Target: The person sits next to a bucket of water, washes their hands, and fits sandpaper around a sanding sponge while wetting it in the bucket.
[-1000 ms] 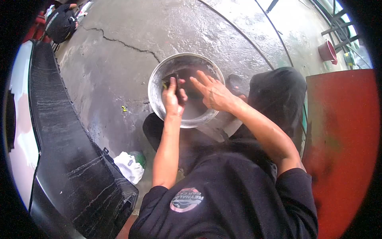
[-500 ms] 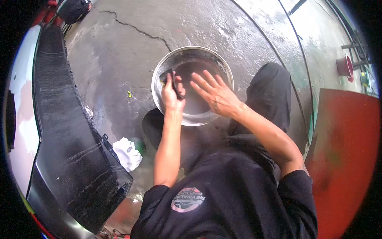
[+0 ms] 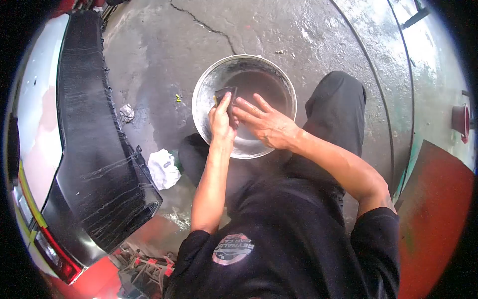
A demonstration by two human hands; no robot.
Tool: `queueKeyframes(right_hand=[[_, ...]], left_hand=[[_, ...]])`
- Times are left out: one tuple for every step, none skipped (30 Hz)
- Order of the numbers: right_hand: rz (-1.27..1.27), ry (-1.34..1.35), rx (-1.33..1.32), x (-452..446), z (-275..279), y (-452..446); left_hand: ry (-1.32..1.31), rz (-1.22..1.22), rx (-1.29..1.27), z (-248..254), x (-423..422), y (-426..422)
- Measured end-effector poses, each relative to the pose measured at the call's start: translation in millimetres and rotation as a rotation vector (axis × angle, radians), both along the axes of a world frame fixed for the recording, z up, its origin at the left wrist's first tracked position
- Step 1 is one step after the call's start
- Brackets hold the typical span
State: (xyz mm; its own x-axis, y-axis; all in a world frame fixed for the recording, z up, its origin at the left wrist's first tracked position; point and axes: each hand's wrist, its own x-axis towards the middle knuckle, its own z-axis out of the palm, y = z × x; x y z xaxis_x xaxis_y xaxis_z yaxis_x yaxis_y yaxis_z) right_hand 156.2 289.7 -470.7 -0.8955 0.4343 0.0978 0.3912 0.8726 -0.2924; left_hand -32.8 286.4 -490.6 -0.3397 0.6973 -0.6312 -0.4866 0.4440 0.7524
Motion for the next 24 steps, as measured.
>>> queueKeyframes(right_hand=[[-0.02,0.089,-0.067,1.4,-0.7,1.5],[-0.029,0.113,-0.048,2.7,-2.5,2.5],[-0.039,0.136,-0.031,2.9,-4.8,1.7],[-0.049,0.158,-0.014,3.4,-5.9,0.9],[-0.043,0.155,-0.018,4.2,-5.2,1.3],[-0.037,0.149,-0.019,5.3,-3.0,2.7],[-0.032,0.144,-0.021,6.7,-2.3,3.3],[-0.013,0.113,-0.085,7.5,-3.8,3.3],[0.009,0.084,-0.15,7.2,-6.1,4.2],[0.035,0.053,-0.21,5.7,-7.7,4.6],[0.025,0.112,-0.162,4.5,-9.8,2.6],[0.01,0.167,-0.109,4.3,-13.6,1.1],[-0.005,0.218,-0.054,5.8,-14.7,0.8],[-0.017,0.271,-0.001,7.5,-14.6,-0.3],[0.004,0.241,-0.014,8.9,-13.4,-0.4],[0.01,0.255,-0.001,9.9,-11.5,1.2],[0.016,0.269,0.009,10.3,-10.3,1.5],[0.023,0.281,0.016,10.7,-8.6,0.4],[0.026,0.242,-0.018,12.0,-5.0,0.4],[-0.026,0.274,-0.055,11.2,-4.8,0.8],[-0.077,0.307,-0.092,9.6,-5.7,1.3],[-0.128,0.339,-0.131,8.4,-6.2,1.5],[-0.171,0.308,-0.167,11.2,-3.8,4.1],[-0.175,0.41,-0.295,11.0,-4.4,5.0]], left_hand=[[-0.036,-0.013,0.041,5.2,-2.4,4.4],[-0.024,0.009,0.067,9.9,-0.9,7.9],[-0.013,0.031,0.091,15.2,1.0,9.6],[-0.002,0.053,0.115,24.6,3.6,10.6],[0.032,-0.04,0.198,30.5,1.5,7.7],[0.17,-0.144,0.212,34.8,3.9,5.6],[0.309,-0.248,0.226,40.2,7.0,3.7],[0.448,-0.351,0.236,46.5,9.5,1.3],[0.545,-0.476,0.182,52.3,16.2,-0.6],[0.604,-0.44,0.274,41.4,21.3,-1.6],[0.617,-0.455,0.252,35.6,16.6,0.9],[0.625,-0.472,0.236,30.7,14.4,5.1],[0.53,-0.397,0.23,30.4,18.4,8.9],[0.435,-0.321,0.219,30.8,21.6,9.8],[0.347,-0.271,0.166,24.9,16.2,8.7],[0.233,-0.241,0.002,41.5,17.6,7.3],[0.138,-0.192,0.024,35.3,9.0,6.9],[0.041,-0.142,0.043,23.2,-2.7,4.3],[-0.055,-0.048,0.086,14.7,-13.4,4.0],[-0.113,0.008,0.055,13.6,-26.0,1.8],[-0.097,0.026,0.089,10.1,-33.3,-3.0],[-0.082,0.045,0.121,12.6,-34.8,-7.6],[-0.104,0.082,0.123,15.3,-33.8,-11.9],[-0.121,0.055,0.142,14.7,-34.1,-17.9]])
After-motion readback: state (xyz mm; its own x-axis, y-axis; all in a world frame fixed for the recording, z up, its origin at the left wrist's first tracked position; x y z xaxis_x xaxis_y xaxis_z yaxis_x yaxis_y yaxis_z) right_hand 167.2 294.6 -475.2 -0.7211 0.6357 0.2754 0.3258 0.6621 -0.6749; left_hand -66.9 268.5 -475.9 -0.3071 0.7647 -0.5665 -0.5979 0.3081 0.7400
